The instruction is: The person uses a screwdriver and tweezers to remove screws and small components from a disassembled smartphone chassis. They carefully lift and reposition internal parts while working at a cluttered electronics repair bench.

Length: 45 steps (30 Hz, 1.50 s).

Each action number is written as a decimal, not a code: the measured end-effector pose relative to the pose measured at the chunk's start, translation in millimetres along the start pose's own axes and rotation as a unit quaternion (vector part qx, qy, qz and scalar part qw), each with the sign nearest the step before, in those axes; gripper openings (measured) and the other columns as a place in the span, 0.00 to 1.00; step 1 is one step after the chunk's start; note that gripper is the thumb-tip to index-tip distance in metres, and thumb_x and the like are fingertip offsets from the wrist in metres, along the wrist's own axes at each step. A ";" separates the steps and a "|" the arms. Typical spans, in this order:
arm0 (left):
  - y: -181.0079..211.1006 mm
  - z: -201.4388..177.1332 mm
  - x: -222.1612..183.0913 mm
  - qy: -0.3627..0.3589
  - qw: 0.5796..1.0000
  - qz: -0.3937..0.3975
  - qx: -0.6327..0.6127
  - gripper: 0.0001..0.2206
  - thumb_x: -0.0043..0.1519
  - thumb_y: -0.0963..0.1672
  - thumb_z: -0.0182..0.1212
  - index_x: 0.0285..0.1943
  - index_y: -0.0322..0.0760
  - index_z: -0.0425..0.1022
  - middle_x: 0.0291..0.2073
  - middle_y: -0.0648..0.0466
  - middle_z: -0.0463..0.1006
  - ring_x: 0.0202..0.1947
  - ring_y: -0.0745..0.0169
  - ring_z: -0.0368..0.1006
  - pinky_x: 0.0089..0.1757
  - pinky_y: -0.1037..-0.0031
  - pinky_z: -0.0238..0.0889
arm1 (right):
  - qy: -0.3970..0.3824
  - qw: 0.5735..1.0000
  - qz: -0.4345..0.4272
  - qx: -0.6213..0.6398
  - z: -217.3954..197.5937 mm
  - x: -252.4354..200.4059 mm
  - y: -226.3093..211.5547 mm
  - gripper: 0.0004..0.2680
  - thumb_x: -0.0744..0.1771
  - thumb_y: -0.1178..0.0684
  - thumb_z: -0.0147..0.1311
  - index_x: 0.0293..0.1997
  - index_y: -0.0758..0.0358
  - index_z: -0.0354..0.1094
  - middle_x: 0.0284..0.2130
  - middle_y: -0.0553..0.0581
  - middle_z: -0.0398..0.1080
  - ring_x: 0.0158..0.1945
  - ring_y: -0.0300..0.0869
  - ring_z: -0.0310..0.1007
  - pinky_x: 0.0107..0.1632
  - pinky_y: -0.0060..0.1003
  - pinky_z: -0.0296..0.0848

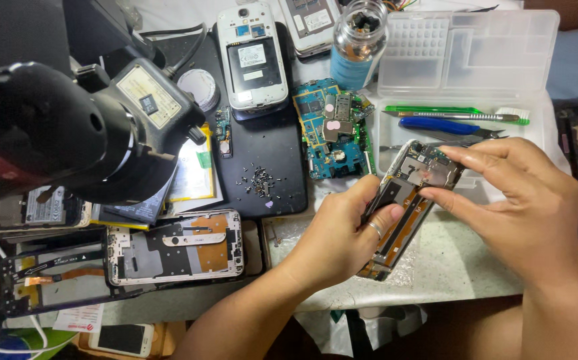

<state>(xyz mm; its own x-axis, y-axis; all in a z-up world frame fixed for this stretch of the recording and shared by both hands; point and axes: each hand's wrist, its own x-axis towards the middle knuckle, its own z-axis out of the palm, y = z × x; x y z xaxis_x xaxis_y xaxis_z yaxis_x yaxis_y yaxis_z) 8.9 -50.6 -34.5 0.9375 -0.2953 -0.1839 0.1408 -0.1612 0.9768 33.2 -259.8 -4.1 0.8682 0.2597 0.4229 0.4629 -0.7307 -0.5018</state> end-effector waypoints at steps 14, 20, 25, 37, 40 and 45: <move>-4.3 -7.0 1.3 0.039 0.999 0.029 0.007 0.12 0.67 0.46 0.61 0.38 0.32 0.66 0.20 0.52 0.68 0.25 0.73 0.58 0.26 0.72 0.59 | 0.034 0.996 -0.014 -0.086 12.8 -9.5 -20.4 0.19 0.58 0.58 0.74 0.52 0.66 0.75 0.40 0.62 0.73 0.41 0.49 0.75 0.44 0.39 0.74; -1.1 -6.6 0.8 0.010 1.000 0.029 0.004 0.12 0.67 0.46 0.60 0.39 0.32 0.68 0.20 0.52 0.69 0.24 0.73 0.59 0.27 0.72 0.59 | 0.008 0.998 -0.016 -0.060 -1.8 -2.9 -11.5 0.20 0.57 0.58 0.74 0.52 0.66 0.75 0.40 0.61 0.73 0.41 0.47 0.75 0.43 0.37 0.74; -1.5 -17.1 2.3 0.003 1.000 0.020 0.021 0.12 0.67 0.46 0.60 0.37 0.32 0.66 0.19 0.55 0.66 0.24 0.73 0.57 0.26 0.73 0.58 | -0.001 0.999 0.037 -0.022 -14.4 -7.8 4.3 0.19 0.58 0.60 0.71 0.54 0.64 0.74 0.45 0.60 0.71 0.46 0.43 0.74 0.45 0.35 0.76; -2.4 -23.2 1.3 -0.053 0.998 0.029 -0.025 0.13 0.68 0.47 0.61 0.37 0.33 0.66 0.24 0.59 0.63 0.29 0.74 0.55 0.28 0.74 0.55 | -0.012 0.995 0.065 0.077 -19.9 -15.2 25.6 0.19 0.59 0.64 0.68 0.55 0.66 0.73 0.49 0.60 0.71 0.53 0.42 0.72 0.56 0.33 0.72; 6.7 -29.7 0.6 -0.047 0.990 0.049 0.121 0.16 0.64 0.49 0.66 0.36 0.32 0.67 0.21 0.48 0.68 0.23 0.56 0.58 0.28 0.68 0.62 | -0.012 0.997 0.054 0.054 -21.3 -14.3 26.7 0.19 0.59 0.64 0.69 0.55 0.67 0.74 0.48 0.60 0.72 0.52 0.42 0.73 0.56 0.33 0.72; 16.5 -39.3 -4.6 -0.122 0.954 0.066 0.267 0.18 0.57 0.53 0.70 0.34 0.36 0.73 0.23 0.42 0.76 0.28 0.37 0.72 0.31 0.56 0.63 | -0.011 0.999 0.039 0.025 -21.0 -21.7 35.0 0.19 0.61 0.63 0.70 0.58 0.67 0.74 0.47 0.62 0.71 0.51 0.43 0.72 0.56 0.33 0.72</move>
<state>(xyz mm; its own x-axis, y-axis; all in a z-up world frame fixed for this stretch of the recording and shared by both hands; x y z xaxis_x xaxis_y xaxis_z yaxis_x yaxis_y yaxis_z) 19.4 -14.9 -13.3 0.8252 -0.5455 -0.1465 -0.2166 -0.5452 0.8099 26.8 -304.2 -15.0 0.9052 0.2176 0.3651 0.4020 -0.7174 -0.5690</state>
